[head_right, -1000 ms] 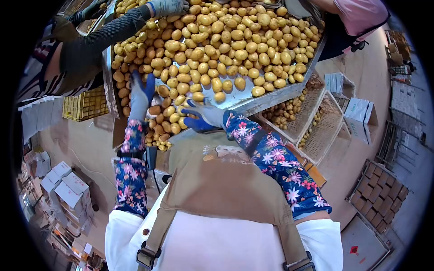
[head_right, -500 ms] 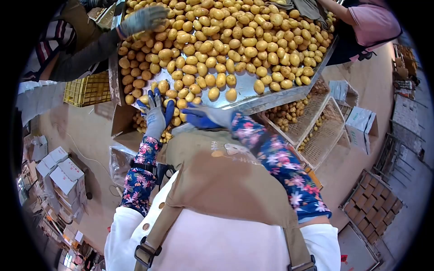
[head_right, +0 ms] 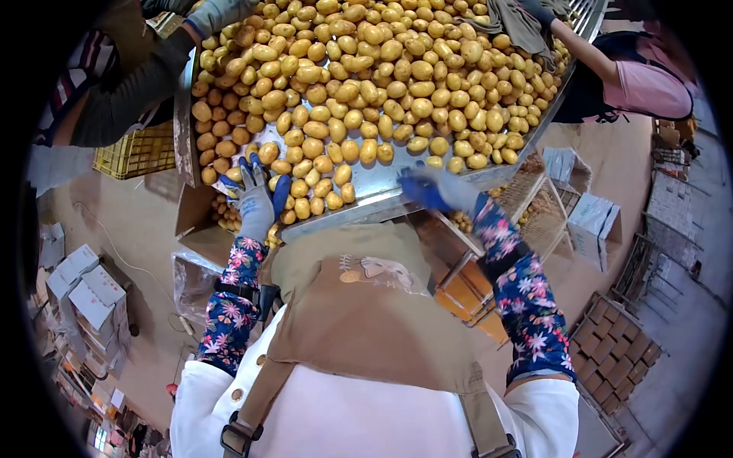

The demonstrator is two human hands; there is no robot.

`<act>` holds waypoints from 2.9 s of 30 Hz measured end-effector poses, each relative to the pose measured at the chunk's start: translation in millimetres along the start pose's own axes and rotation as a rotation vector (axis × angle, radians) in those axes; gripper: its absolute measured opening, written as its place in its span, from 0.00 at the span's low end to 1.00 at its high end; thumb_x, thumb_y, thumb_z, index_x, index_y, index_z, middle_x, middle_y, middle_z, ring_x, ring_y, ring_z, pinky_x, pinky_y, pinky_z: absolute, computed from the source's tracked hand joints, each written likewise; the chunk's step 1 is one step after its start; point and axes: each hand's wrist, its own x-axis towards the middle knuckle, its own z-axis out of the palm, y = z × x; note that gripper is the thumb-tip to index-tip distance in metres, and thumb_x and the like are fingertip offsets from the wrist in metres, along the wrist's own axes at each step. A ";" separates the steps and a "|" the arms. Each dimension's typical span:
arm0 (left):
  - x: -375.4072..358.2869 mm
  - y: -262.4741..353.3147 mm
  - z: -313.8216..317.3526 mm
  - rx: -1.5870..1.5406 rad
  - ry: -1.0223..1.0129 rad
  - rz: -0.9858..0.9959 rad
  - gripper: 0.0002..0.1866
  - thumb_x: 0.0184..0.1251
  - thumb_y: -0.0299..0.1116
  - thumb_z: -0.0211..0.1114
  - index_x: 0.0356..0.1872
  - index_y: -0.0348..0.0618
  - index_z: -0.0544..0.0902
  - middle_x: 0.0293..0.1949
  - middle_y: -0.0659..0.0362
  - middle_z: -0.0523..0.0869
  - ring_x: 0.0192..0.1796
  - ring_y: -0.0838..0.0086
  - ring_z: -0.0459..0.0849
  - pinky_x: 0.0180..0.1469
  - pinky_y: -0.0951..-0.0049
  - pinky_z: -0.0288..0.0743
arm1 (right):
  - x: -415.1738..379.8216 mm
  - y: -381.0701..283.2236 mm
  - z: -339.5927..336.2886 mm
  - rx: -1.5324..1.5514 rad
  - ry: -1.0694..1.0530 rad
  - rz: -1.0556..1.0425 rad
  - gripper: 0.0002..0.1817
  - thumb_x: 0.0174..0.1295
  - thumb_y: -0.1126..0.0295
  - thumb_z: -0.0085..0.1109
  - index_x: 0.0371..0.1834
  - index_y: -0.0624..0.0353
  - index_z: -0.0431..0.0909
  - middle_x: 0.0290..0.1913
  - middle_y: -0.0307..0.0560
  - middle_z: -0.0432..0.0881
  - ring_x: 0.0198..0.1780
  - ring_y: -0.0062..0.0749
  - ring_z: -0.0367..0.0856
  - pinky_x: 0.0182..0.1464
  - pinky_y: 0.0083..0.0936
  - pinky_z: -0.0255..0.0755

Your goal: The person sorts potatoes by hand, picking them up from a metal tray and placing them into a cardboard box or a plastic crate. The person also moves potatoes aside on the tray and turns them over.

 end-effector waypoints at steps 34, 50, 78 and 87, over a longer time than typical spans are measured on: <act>11.3 -2.5 17.0 -0.010 0.030 -0.004 0.50 0.63 0.71 0.52 0.81 0.61 0.45 0.81 0.51 0.44 0.77 0.30 0.39 0.70 0.22 0.37 | 27.4 -126.8 103.2 0.350 0.121 -0.331 0.23 0.68 0.55 0.53 0.65 0.43 0.76 0.68 0.61 0.73 0.74 0.52 0.64 0.75 0.51 0.51; 2.3 -19.1 20.4 0.035 0.006 0.056 0.41 0.71 0.64 0.46 0.79 0.55 0.53 0.80 0.51 0.50 0.77 0.32 0.49 0.74 0.32 0.42 | 2.3 16.4 32.1 1.151 -0.013 0.075 0.20 0.71 0.57 0.53 0.55 0.60 0.80 0.47 0.45 0.84 0.44 0.31 0.82 0.44 0.26 0.76; -76.8 77.5 23.9 0.134 -0.348 -0.047 0.44 0.71 0.62 0.49 0.80 0.55 0.45 0.79 0.37 0.41 0.78 0.31 0.36 0.78 0.46 0.35 | -22.1 21.5 17.5 1.615 0.133 -0.494 0.29 0.76 0.44 0.41 0.68 0.53 0.70 0.52 0.49 0.83 0.35 0.27 0.79 0.35 0.18 0.72; -50.1 29.4 79.1 0.370 -0.364 0.104 0.44 0.71 0.60 0.48 0.80 0.48 0.45 0.79 0.37 0.42 0.77 0.29 0.34 0.77 0.41 0.28 | -62.1 28.1 14.8 2.103 -0.299 -0.458 0.26 0.78 0.50 0.39 0.72 0.50 0.66 0.61 0.48 0.79 0.42 0.26 0.82 0.31 0.20 0.70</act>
